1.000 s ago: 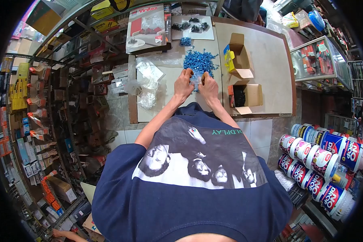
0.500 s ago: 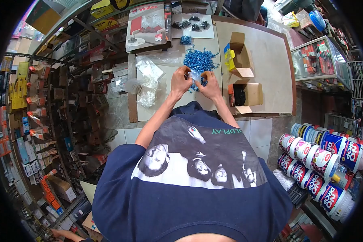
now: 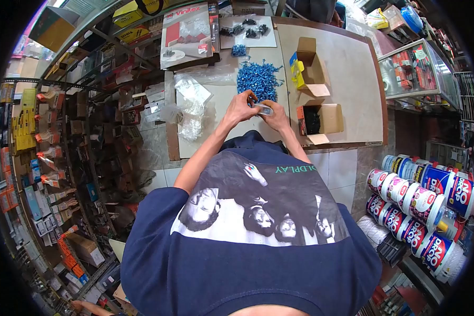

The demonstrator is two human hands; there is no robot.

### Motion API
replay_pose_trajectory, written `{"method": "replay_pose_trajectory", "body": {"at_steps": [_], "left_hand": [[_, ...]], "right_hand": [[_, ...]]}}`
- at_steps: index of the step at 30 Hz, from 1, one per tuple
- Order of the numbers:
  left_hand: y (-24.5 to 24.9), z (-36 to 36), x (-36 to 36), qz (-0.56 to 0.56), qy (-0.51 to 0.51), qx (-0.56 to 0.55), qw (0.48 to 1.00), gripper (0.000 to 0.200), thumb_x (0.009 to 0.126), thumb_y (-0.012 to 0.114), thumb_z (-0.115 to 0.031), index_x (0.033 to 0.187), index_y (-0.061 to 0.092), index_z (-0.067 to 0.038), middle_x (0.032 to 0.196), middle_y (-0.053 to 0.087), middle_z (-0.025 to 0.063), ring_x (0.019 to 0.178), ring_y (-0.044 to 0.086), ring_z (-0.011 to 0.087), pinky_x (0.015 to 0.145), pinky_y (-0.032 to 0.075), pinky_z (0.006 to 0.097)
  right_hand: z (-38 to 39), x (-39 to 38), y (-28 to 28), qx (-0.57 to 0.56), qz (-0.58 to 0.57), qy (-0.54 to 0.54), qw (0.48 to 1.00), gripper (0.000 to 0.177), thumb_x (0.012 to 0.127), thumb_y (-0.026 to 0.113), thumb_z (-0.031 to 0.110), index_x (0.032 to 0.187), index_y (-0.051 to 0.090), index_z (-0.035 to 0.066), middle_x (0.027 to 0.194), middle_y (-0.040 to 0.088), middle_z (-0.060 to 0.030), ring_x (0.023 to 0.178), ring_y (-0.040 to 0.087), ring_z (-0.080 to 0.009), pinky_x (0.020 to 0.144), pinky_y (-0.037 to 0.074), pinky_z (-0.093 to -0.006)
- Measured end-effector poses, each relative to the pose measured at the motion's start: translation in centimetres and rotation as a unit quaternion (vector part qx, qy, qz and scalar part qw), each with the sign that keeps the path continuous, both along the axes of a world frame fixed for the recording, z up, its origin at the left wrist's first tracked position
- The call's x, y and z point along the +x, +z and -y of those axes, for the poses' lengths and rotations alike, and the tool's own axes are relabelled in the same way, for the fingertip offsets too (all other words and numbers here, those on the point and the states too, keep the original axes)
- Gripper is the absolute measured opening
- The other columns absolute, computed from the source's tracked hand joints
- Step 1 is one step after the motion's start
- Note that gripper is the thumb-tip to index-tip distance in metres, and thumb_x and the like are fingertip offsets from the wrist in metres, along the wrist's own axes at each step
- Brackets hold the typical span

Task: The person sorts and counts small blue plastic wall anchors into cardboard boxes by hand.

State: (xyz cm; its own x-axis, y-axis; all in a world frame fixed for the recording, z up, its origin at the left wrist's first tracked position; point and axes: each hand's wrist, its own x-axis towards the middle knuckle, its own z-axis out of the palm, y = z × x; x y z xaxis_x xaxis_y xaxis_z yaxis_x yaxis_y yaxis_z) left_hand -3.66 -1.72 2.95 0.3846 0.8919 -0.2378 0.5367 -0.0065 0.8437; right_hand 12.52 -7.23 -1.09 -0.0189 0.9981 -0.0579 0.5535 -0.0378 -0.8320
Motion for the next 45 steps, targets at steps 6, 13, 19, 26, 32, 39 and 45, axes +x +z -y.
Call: {"method": "replay_pose_trajectory", "body": {"at_steps": [6,13,19,26,32,39,45], "left_hand": [[-0.5,0.0,-0.1,0.021,-0.072,0.021,0.997,0.051,0.066,0.078,-0.032,0.101,0.057,-0.003,0.076,0.061,0.0104,0.067,0.062,0.0181,0.059,0.050,0.0321],[0.5,0.2,0.7,-0.030,-0.071,0.145,0.986,0.032,0.070,0.071,-0.027,0.086,0.063,0.000,0.082,0.065,0.0144,0.070,0.063,0.0289,0.064,0.050,0.0370],[1.0,-0.1,0.6,-0.027,0.051,0.161,0.985,0.019,0.074,0.067,-0.017,0.081,0.061,0.000,0.075,0.064,0.0146,0.068,0.063,0.0296,0.062,0.050,0.0376],[0.6,0.4,0.8,-0.019,0.028,0.163,0.986,0.016,0.072,0.065,-0.012,0.081,0.059,-0.001,0.079,0.063,0.0146,0.068,0.063,0.0298,0.063,0.050,0.0389],[0.9,0.1,0.2,-0.015,0.059,0.160,0.985,0.019,0.071,0.065,-0.012,0.083,0.060,0.002,0.074,0.064,0.0154,0.065,0.064,0.0270,0.059,0.051,0.0357],[0.3,0.1,0.9,0.080,0.091,0.021,0.992,0.029,0.071,0.068,-0.018,0.087,0.060,0.004,0.070,0.064,0.0145,0.061,0.063,0.0220,0.058,0.051,0.0317],[1.0,0.6,1.7,0.064,-0.039,-0.018,0.997,0.052,0.077,0.070,-0.043,0.101,0.057,0.001,0.076,0.063,0.0104,0.066,0.062,0.0176,0.061,0.051,0.0317]], "right_hand": [[0.2,0.0,-0.6,0.004,0.018,0.017,1.000,0.030,0.070,0.075,0.016,0.095,0.065,0.003,0.088,0.067,-0.0147,0.083,0.066,-0.0277,0.071,0.051,-0.0340],[0.8,-0.4,-0.8,0.046,0.037,0.002,0.998,0.043,0.068,0.077,0.021,0.101,0.059,-0.001,0.093,0.064,-0.0164,0.086,0.063,-0.0292,0.075,0.050,-0.0358],[0.3,-0.1,1.3,0.145,-0.008,-0.081,0.986,0.038,0.078,0.068,0.032,0.095,0.057,-0.001,0.083,0.061,-0.0123,0.074,0.059,-0.0267,0.068,0.047,-0.0350],[0.1,-1.2,2.5,-0.007,0.068,-0.122,0.990,0.030,0.078,0.063,0.027,0.072,0.059,-0.002,0.063,0.059,-0.0182,0.058,0.060,-0.0262,0.057,0.045,-0.0338],[0.2,-0.2,2.4,-0.040,0.011,-0.047,0.998,0.034,0.072,0.070,0.026,0.087,0.060,-0.002,0.080,0.062,-0.0178,0.073,0.061,-0.0252,0.065,0.047,-0.0351],[1.6,-0.2,-0.2,0.039,0.031,-0.022,0.999,0.099,0.060,0.083,0.039,0.133,0.028,0.003,0.136,0.028,-0.0207,0.125,0.034,-0.0357,0.098,0.037,-0.0430],[1.0,0.7,-2.7,0.043,-0.061,-0.063,0.995,0.050,0.075,0.069,0.013,0.120,0.049,0.009,0.099,0.063,-0.0131,0.091,0.063,-0.0271,0.079,0.050,-0.0372]]}}
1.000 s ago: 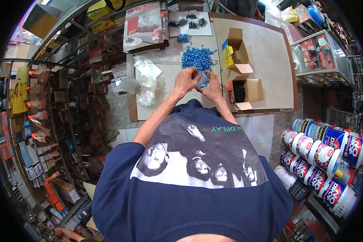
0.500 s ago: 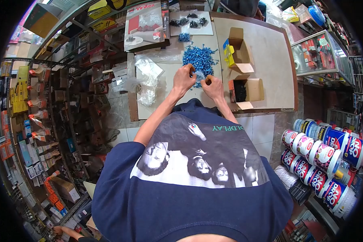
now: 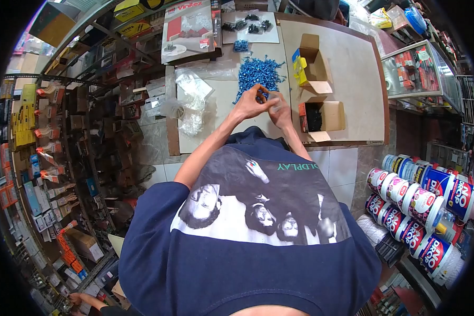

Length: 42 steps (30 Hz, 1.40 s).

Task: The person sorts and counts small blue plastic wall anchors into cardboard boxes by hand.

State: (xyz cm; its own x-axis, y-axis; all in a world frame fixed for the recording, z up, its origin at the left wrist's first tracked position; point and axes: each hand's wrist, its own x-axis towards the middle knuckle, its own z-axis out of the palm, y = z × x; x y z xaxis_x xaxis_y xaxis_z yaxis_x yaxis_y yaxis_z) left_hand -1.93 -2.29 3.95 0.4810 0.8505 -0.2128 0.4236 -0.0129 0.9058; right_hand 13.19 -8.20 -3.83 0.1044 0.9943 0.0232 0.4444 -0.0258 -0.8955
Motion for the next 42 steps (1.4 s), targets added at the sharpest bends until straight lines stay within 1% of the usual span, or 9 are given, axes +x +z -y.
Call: {"method": "replay_pose_trajectory", "body": {"at_steps": [3,6,9,11,13,23,28,37,42], "left_hand": [[-1.8,-0.9,-1.8,-0.020,0.065,-0.020,0.998,0.056,0.076,0.069,-0.046,0.103,0.056,0.001,0.078,0.064,0.0126,0.070,0.063,0.0207,0.065,0.051,0.0331],[-7.3,-1.5,-5.4,-0.087,0.092,0.049,0.991,0.047,0.075,0.072,-0.034,0.105,0.057,-0.002,0.091,0.063,0.0174,0.082,0.063,0.0275,0.074,0.051,0.0375],[-11.5,-0.5,-8.0,-0.197,0.041,0.132,0.970,0.042,0.070,0.074,-0.023,0.106,0.059,-0.009,0.115,0.050,0.0188,0.107,0.051,0.0362,0.089,0.046,0.0431],[-11.0,0.3,-7.9,-0.209,0.038,0.155,0.965,0.042,0.070,0.075,-0.023,0.107,0.060,-0.010,0.114,0.050,0.0188,0.106,0.051,0.0362,0.088,0.047,0.0431],[-10.8,0.6,-7.5,-0.218,0.033,0.180,0.959,0.042,0.070,0.075,-0.023,0.107,0.060,-0.011,0.114,0.050,0.0187,0.105,0.051,0.0363,0.087,0.047,0.0430],[-11.2,0.2,-7.9,-0.140,0.064,0.156,0.976,0.015,0.080,0.067,-0.016,0.089,0.068,-0.003,0.087,0.061,0.0158,0.079,0.062,0.0292,0.071,0.048,0.0368],[-11.7,0.6,-8.4,-0.099,0.113,0.140,0.979,0.013,0.079,0.065,-0.014,0.087,0.069,-0.004,0.086,0.062,0.0169,0.079,0.060,0.0326,0.071,0.048,0.0397],[-12.0,0.4,-9.0,-0.115,0.130,0.216,0.961,0.015,0.081,0.064,-0.011,0.089,0.066,0.002,0.084,0.063,0.0181,0.072,0.064,0.0278,0.064,0.051,0.0344],[-10.9,-0.1,-8.7,-0.056,0.198,0.129,0.970,0.016,0.083,0.064,-0.014,0.090,0.065,0.000,0.085,0.064,0.0170,0.072,0.065,0.0243,0.064,0.051,0.0331]], "right_hand": [[0.8,1.4,-3.6,-0.123,-0.220,-0.104,0.962,0.040,0.077,0.062,0.005,0.116,0.052,0.002,0.105,0.062,-0.0123,0.095,0.061,-0.0227,0.080,0.050,-0.0348],[3.1,3.7,-8.9,-0.132,-0.083,-0.106,0.982,0.039,0.078,0.060,0.003,0.116,0.053,0.001,0.107,0.061,-0.0114,0.099,0.059,-0.0215,0.081,0.049,-0.0329],[3.5,3.6,-6.1,-0.188,-0.163,-0.118,0.961,0.041,0.078,0.061,0.005,0.118,0.053,0.002,0.110,0.060,-0.0107,0.104,0.057,-0.0208,0.086,0.046,-0.0320],[3.6,3.6,-6.6,-0.209,-0.190,-0.125,0.951,0.041,0.078,0.062,0.006,0.118,0.054,0.002,0.111,0.060,-0.0105,0.104,0.056,-0.0206,0.088,0.045,-0.0319],[3.3,3.7,-7.7,-0.168,-0.130,-0.109,0.971,0.038,0.080,0.063,0.009,0.117,0.055,0.006,0.101,0.061,-0.0046,0.080,0.058,-0.0116,0.069,0.047,-0.0256],[3.7,3.8,-9.2,-0.115,-0.101,-0.105,0.983,0.039,0.080,0.067,0.008,0.117,0.055,0.003,0.095,0.060,-0.0020,0.078,0.055,-0.0098,0.069,0.046,-0.0252],[3.6,4.0,-8.8,-0.171,-0.128,-0.090,0.973,0.040,0.079,0.067,0.009,0.117,0.056,0.003,0.106,0.061,-0.0055,0.097,0.057,-0.0147,0.084,0.045,-0.0280],[3.7,3.8,-7.1,-0.168,-0.106,-0.090,0.976,0.038,0.078,0.065,0.008,0.114,0.056,0.002,0.111,0.060,-0.0105,0.105,0.056,-0.0208,0.091,0.043,-0.0319],[3.6,3.8,-7.4,-0.178,-0.122,-0.092,0.972,0.038,0.077,0.065,0.008,0.114,0.056,0.002,0.110,0.061,-0.0105,0.105,0.056,-0.0206,0.091,0.043,-0.0317]]}}
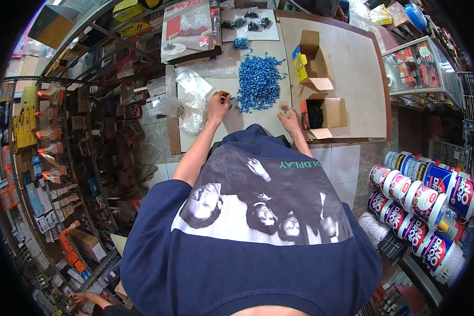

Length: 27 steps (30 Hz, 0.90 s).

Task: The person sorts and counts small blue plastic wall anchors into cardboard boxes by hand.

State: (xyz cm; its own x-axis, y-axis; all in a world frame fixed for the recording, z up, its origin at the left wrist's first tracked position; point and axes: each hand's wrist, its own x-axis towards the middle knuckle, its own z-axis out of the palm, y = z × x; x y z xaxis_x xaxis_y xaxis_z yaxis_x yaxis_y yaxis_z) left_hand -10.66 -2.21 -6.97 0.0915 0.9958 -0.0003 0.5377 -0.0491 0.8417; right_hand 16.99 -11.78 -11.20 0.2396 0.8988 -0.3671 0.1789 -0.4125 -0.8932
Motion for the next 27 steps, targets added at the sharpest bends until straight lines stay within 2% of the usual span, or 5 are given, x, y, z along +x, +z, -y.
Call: {"method": "replay_pose_trajectory", "body": {"at_steps": [4,9,12,17,27], "left_hand": [[4.1,-1.2,2.8,0.013,-0.013,0.017,1.000,0.014,0.082,0.065,-0.014,0.087,0.065,-0.001,0.083,0.063,0.0156,0.072,0.064,0.0262,0.063,0.050,0.0356],[8.9,-2.0,7.9,0.043,-0.285,0.068,0.955,0.017,0.083,0.066,-0.017,0.092,0.066,-0.002,0.087,0.064,0.0109,0.076,0.062,0.0210,0.065,0.049,0.0304],[9.5,-1.6,10.1,0.037,-0.394,0.104,0.913,0.015,0.083,0.065,-0.016,0.091,0.066,-0.003,0.087,0.063,0.0110,0.078,0.060,0.0264,0.067,0.049,0.0335],[9.3,-1.2,10.9,0.009,-0.415,0.089,0.905,0.016,0.083,0.064,-0.017,0.091,0.066,-0.003,0.086,0.062,0.0116,0.079,0.060,0.0279,0.067,0.049,0.0352],[9.2,-1.4,10.0,0.026,-0.402,0.092,0.911,0.016,0.081,0.067,-0.017,0.091,0.069,-0.004,0.089,0.064,0.0110,0.081,0.062,0.0269,0.069,0.050,0.0344]], "right_hand": [[-0.1,-0.3,1.2,0.015,0.044,0.010,0.999,0.040,0.078,0.067,0.011,0.116,0.056,0.004,0.107,0.061,-0.0068,0.099,0.057,-0.0161,0.087,0.044,-0.0288],[-1.0,-1.0,1.9,0.013,0.036,0.024,0.999,0.040,0.079,0.068,0.014,0.115,0.057,0.004,0.108,0.061,-0.0064,0.100,0.057,-0.0161,0.088,0.044,-0.0289],[-1.4,-1.6,3.7,0.025,0.017,0.020,0.999,0.042,0.079,0.070,0.019,0.116,0.056,0.004,0.107,0.062,-0.0065,0.098,0.057,-0.0150,0.085,0.045,-0.0283],[-1.6,-2.2,7.4,-0.009,-0.043,0.026,0.999,0.052,0.079,0.070,0.017,0.125,0.051,0.005,0.108,0.061,-0.0094,0.099,0.057,-0.0172,0.085,0.046,-0.0306],[-2.0,-2.2,3.8,0.018,-0.003,0.063,0.998,0.054,0.078,0.071,0.019,0.126,0.051,0.006,0.107,0.062,-0.0098,0.095,0.058,-0.0177,0.082,0.047,-0.0306]]}}
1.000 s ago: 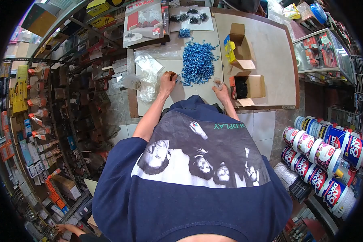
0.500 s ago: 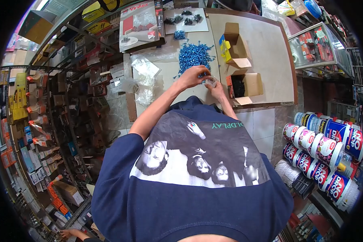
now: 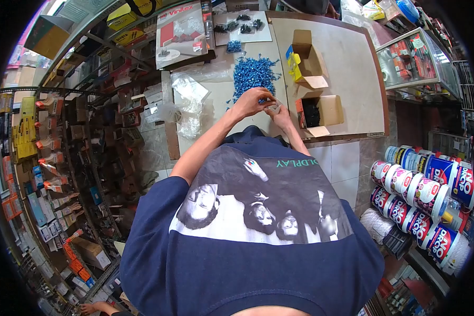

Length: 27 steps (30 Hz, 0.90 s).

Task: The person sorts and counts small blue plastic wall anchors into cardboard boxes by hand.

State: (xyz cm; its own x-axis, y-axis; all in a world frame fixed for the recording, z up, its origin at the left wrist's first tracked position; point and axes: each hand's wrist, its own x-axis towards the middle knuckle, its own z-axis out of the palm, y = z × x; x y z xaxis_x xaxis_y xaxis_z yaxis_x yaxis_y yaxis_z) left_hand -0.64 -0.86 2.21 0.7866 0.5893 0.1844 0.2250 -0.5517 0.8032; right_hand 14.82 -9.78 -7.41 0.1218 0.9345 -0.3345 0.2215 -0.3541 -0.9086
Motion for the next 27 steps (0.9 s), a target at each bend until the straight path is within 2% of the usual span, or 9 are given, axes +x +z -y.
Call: {"method": "replay_pose_trajectory", "body": {"at_steps": [2,3,5,11,14,27], "left_hand": [[-0.2,-0.1,0.0,0.015,0.010,-0.013,1.000,0.016,0.080,0.068,-0.017,0.091,0.070,-0.005,0.090,0.064,0.0107,0.081,0.062,0.0257,0.069,0.050,0.0339],[-0.3,0.0,0.0,0.030,0.020,-0.026,0.999,0.016,0.079,0.069,-0.016,0.092,0.071,-0.006,0.091,0.065,0.0104,0.082,0.062,0.0245,0.069,0.051,0.0333],[-0.2,-0.1,0.1,0.031,0.025,-0.015,0.999,0.016,0.079,0.070,-0.016,0.092,0.071,-0.007,0.092,0.065,0.0099,0.082,0.063,0.0234,0.070,0.051,0.0327],[-0.3,-0.1,-0.1,0.034,0.044,-0.010,0.998,0.016,0.079,0.071,-0.017,0.093,0.072,-0.009,0.094,0.063,0.0088,0.083,0.062,0.0215,0.070,0.051,0.0313],[-0.1,-0.1,-0.2,0.031,0.045,-0.012,0.998,0.017,0.079,0.071,-0.018,0.093,0.072,-0.010,0.095,0.062,0.0091,0.084,0.062,0.0218,0.071,0.051,0.0316],[-0.2,0.4,0.0,0.015,0.039,-0.027,0.999,0.017,0.078,0.072,-0.020,0.092,0.072,-0.010,0.097,0.061,0.0096,0.089,0.059,0.0231,0.075,0.049,0.0326]], "right_hand": [[0.0,-0.2,-0.9,0.007,-0.030,-0.030,0.999,0.038,0.080,0.069,0.016,0.114,0.056,0.005,0.096,0.061,-0.0024,0.087,0.056,-0.0119,0.076,0.046,-0.0282],[0.0,0.0,-1.3,0.007,-0.030,-0.031,0.999,0.038,0.080,0.069,0.016,0.114,0.056,0.005,0.096,0.061,-0.0024,0.087,0.056,-0.0119,0.076,0.046,-0.0282],[-0.1,0.4,-1.9,-0.002,-0.003,-0.003,1.000,0.049,0.077,0.072,0.018,0.120,0.054,0.005,0.107,0.062,-0.0107,0.098,0.059,-0.0190,0.084,0.047,-0.0316],[0.1,0.3,-2.2,0.043,-0.030,-0.013,0.999,0.047,0.077,0.072,0.018,0.119,0.055,0.004,0.104,0.063,-0.0101,0.095,0.060,-0.0191,0.083,0.047,-0.0316],[0.1,0.3,-1.5,0.031,0.002,-0.004,1.000,0.048,0.077,0.072,0.018,0.119,0.055,0.005,0.102,0.064,-0.0100,0.093,0.060,-0.0190,0.082,0.047,-0.0316],[0.2,0.3,-1.2,0.010,-0.018,-0.010,1.000,0.050,0.079,0.071,0.021,0.124,0.054,0.008,0.101,0.063,-0.0098,0.092,0.059,-0.0179,0.080,0.047,-0.0325]]}}
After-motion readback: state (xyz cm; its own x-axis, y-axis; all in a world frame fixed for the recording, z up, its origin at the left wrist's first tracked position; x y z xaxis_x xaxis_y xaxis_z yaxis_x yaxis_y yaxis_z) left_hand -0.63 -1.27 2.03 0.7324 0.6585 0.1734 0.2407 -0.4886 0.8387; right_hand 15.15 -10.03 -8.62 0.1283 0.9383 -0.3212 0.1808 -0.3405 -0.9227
